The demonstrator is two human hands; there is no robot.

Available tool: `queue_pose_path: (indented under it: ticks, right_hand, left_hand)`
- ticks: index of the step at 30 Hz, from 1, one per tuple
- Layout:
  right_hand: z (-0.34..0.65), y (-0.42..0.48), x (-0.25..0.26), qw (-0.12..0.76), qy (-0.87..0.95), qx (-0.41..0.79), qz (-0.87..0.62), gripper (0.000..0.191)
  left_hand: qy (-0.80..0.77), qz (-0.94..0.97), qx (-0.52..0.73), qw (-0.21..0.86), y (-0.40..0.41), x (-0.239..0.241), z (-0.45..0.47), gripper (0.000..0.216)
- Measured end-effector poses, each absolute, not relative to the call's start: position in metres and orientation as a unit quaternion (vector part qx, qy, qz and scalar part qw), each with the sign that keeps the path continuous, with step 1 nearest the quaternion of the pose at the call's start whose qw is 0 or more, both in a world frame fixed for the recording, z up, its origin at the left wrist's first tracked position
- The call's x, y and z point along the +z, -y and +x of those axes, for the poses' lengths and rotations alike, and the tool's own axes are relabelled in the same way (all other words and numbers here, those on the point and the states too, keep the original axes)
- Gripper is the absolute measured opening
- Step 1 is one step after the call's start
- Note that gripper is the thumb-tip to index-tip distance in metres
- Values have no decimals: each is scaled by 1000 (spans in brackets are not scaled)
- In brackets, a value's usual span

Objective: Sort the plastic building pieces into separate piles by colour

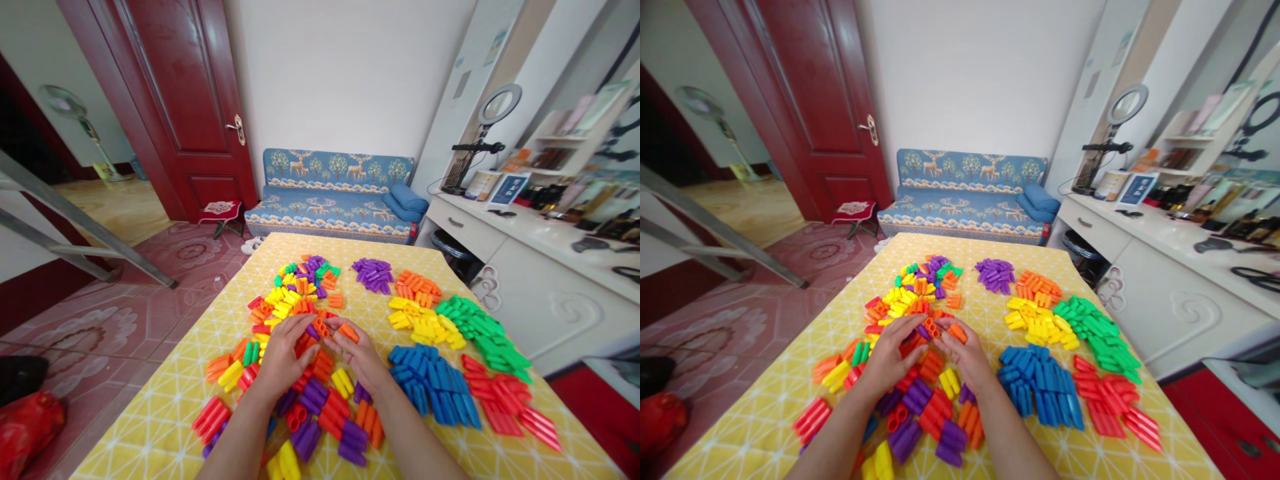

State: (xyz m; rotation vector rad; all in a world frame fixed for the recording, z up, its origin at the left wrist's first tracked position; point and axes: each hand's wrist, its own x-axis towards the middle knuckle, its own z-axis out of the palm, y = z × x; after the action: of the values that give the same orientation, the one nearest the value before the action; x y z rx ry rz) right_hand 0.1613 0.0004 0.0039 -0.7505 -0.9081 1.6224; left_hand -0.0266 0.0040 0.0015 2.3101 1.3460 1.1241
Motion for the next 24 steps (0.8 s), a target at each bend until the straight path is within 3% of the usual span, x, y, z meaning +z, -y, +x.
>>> queue_pose_path:
  ticks: [2,8,14,24]
  right_hand:
    - [162,0,6,534,386,689,-302,31]
    - [161,2,8,523,378,721,-253,30]
    - [164,-6,-4,569,368,692,-249,45]
    - [161,-7,-12,563,420,638,-315,47]
  left_hand:
    - [-464,783,393,129,-4,1,-26,50]
    - [-447,765,431,169,-5,2,-26,18]
    - [-454,725,495,151,-7,0,-33,39]
    - [-452,704,532,134,-7,3,-36,45]
